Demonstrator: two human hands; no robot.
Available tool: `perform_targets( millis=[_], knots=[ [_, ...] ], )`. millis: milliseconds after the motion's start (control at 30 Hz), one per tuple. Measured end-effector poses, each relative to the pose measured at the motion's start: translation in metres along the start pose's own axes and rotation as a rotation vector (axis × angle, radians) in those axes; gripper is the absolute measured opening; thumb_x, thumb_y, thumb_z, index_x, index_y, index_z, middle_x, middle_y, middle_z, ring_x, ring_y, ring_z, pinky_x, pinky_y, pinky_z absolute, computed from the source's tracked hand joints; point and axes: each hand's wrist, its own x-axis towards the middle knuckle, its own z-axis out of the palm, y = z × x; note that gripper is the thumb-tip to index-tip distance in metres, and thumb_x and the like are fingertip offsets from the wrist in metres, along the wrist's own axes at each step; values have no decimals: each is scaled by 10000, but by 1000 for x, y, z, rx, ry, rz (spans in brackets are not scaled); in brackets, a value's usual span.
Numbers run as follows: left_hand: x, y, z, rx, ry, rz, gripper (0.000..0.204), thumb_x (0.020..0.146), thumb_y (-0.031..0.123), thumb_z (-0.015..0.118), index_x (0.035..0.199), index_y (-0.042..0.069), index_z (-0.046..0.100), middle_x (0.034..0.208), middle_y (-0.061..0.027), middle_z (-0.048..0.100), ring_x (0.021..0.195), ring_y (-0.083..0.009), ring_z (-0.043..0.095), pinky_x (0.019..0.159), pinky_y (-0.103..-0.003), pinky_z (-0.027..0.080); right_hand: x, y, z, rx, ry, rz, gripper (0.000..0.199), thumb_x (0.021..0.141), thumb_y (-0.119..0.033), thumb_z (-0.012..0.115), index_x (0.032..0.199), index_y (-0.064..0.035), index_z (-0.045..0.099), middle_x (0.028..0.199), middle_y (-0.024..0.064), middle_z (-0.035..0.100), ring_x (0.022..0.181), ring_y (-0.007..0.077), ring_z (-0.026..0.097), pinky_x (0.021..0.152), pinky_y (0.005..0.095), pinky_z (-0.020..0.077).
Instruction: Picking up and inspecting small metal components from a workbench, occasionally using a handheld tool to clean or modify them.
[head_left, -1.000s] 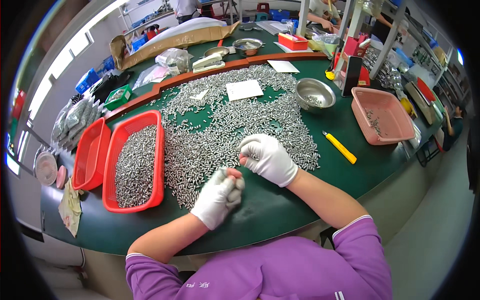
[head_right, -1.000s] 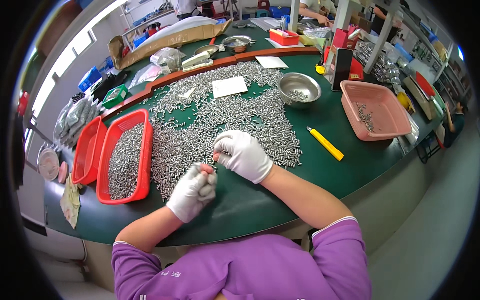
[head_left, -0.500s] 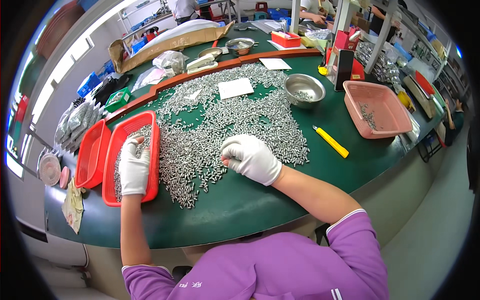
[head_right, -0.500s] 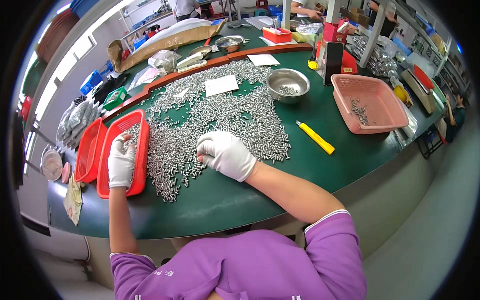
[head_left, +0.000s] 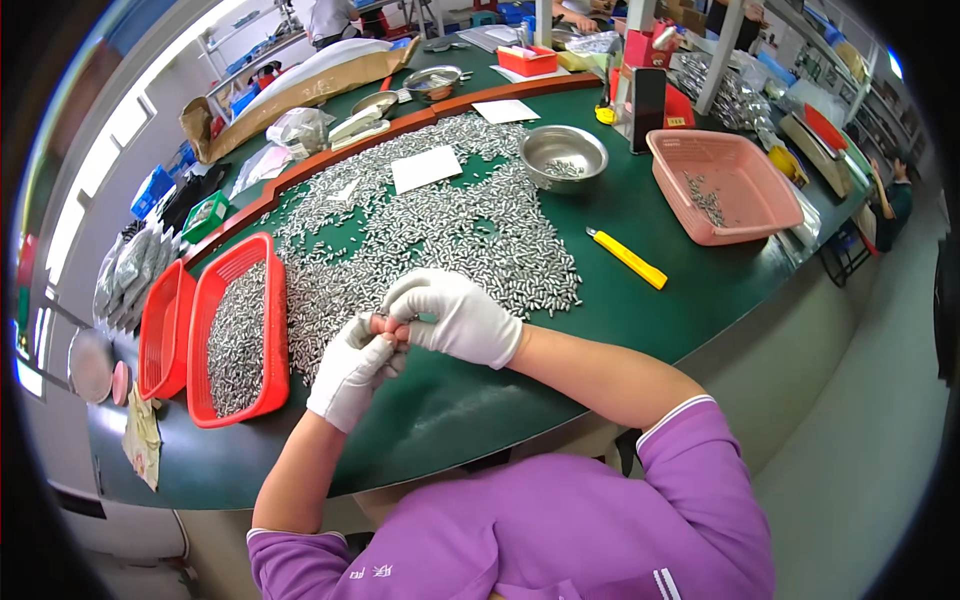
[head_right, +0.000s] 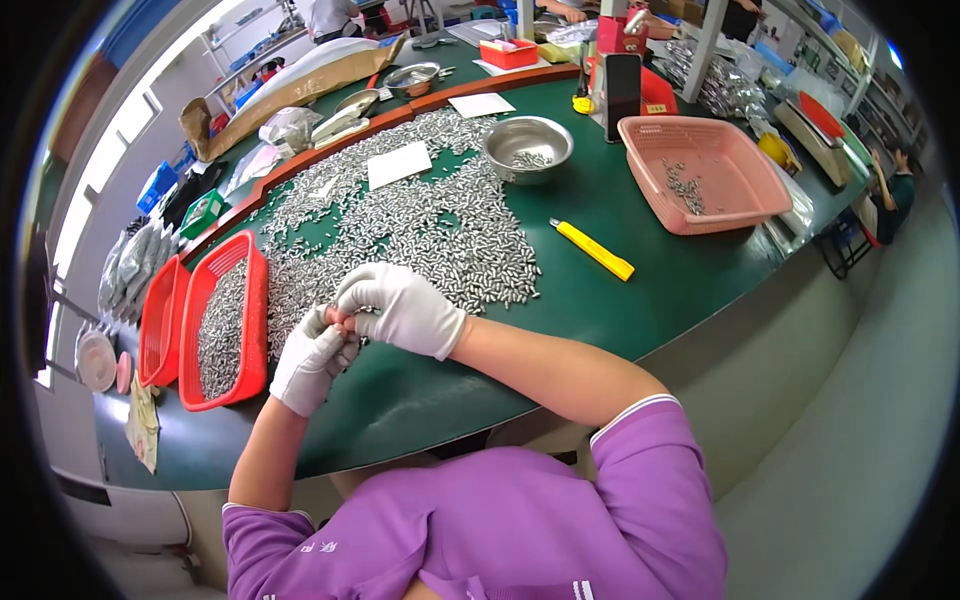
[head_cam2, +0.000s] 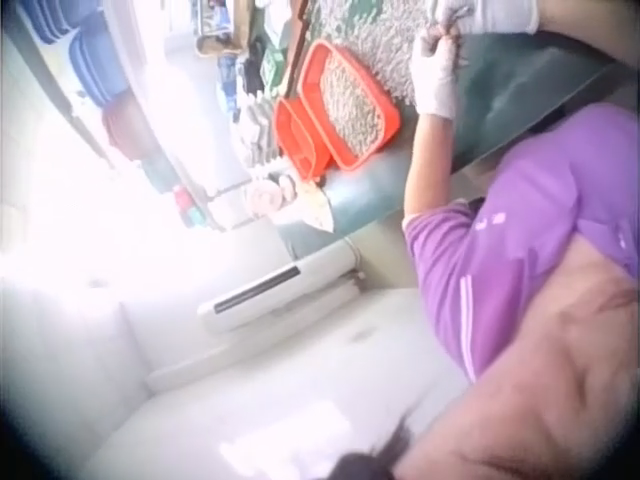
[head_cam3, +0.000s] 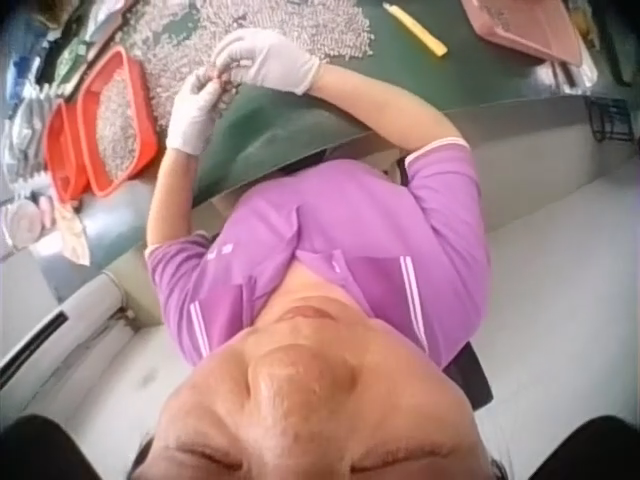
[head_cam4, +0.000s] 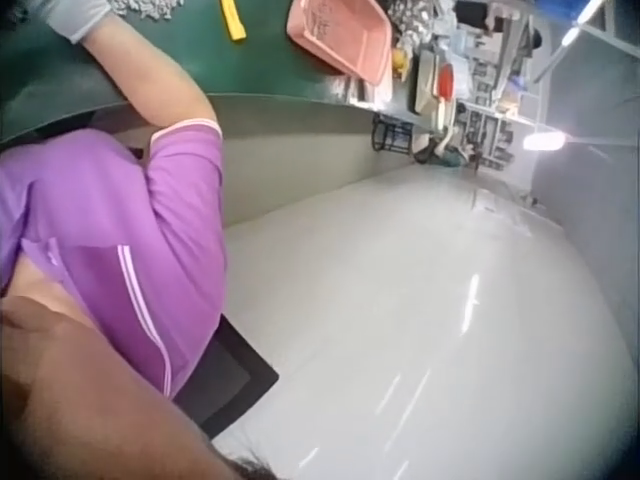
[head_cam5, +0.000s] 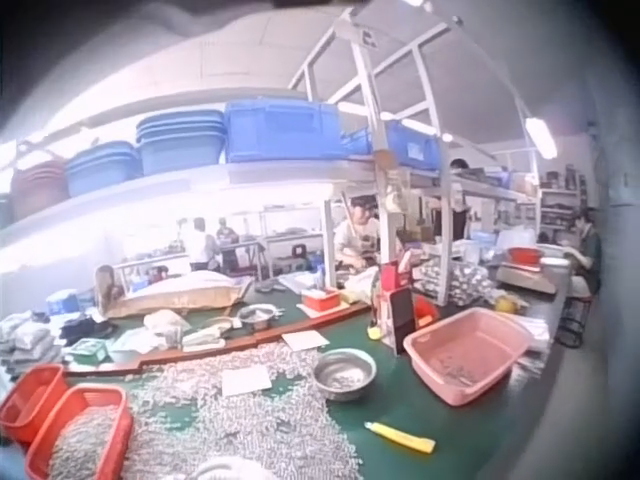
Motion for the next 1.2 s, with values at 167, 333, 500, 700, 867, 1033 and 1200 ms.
perform_targets(
  millis=[167, 333, 500, 700, 867, 1033, 1200],
  knots=[
    [-23, -5, 15, 374, 150, 132, 41, 903, 30, 582, 929, 46, 555, 833, -17, 592, 701, -82, 532, 648, -221, 440, 2, -10, -13, -388, 14, 0, 176, 749, -80, 714, 922, -60, 686, 923, 100, 664, 839, 295, 636, 750, 380, 520],
    [-35, -20, 44, 1019, 49, 572, 163, 717, -38, 696, 806, 29, 578, 798, -109, 588, 686, -268, 589, 616, -333, 478, 13, -18, -69, -955, 201, 9, 143, 766, -178, 694, 886, -105, 668, 871, 71, 637, 846, 279, 633, 752, 398, 514],
    [-54, -39, 50, 1228, 94, 459, 132, 742, 55, 713, 802, 48, 596, 858, -112, 612, 789, -320, 604, 691, -397, 498, -47, -57, -139, -1289, 222, 696, 329, 771, -312, 698, 1048, -133, 706, 1029, 108, 667, 957, 294, 646, 846, 409, 521],
    [-56, -41, 59, 1196, 151, 429, 137, 736, -2, 706, 843, 26, 626, 846, -110, 592, 752, -272, 599, 661, -344, 488, -130, -56, -160, -1350, 319, 927, 243, 815, -244, 698, 1003, -90, 691, 1057, 97, 656, 940, 291, 645, 846, 412, 522],
    [-61, -45, 59, 1219, 197, 459, 108, 755, -3, 680, 843, 28, 626, 852, -110, 587, 793, -286, 592, 699, -354, 481, -143, -79, -131, -743, 635, 878, 255, 952, -212, 548, 1086, -1, 596, 858, 109, 672, 743, 200, 634, 705, 319, 503],
    [-62, -50, 56, 1230, 209, 503, 95, 767, -13, 666, 841, 24, 617, 850, -102, 577, 754, -253, 588, 673, -327, 479, -148, -145, -47, -172, 278, 903, 316, 989, -217, 513, 1255, -54, 564, 729, 63, 616, 633, 127, 589, 646, 277, 490],
    [-63, -49, 64, 1154, 222, 390, 164, 750, 5, 695, 883, 9, 598, 813, -89, 558, 686, -197, 573, 647, -302, 476, -153, -146, -16, -613, -6, 741, 498, 918, -275, 593, 1384, -137, 486, 792, 136, 665, 661, 331, 643, 613, 420, 519]
  ],
)
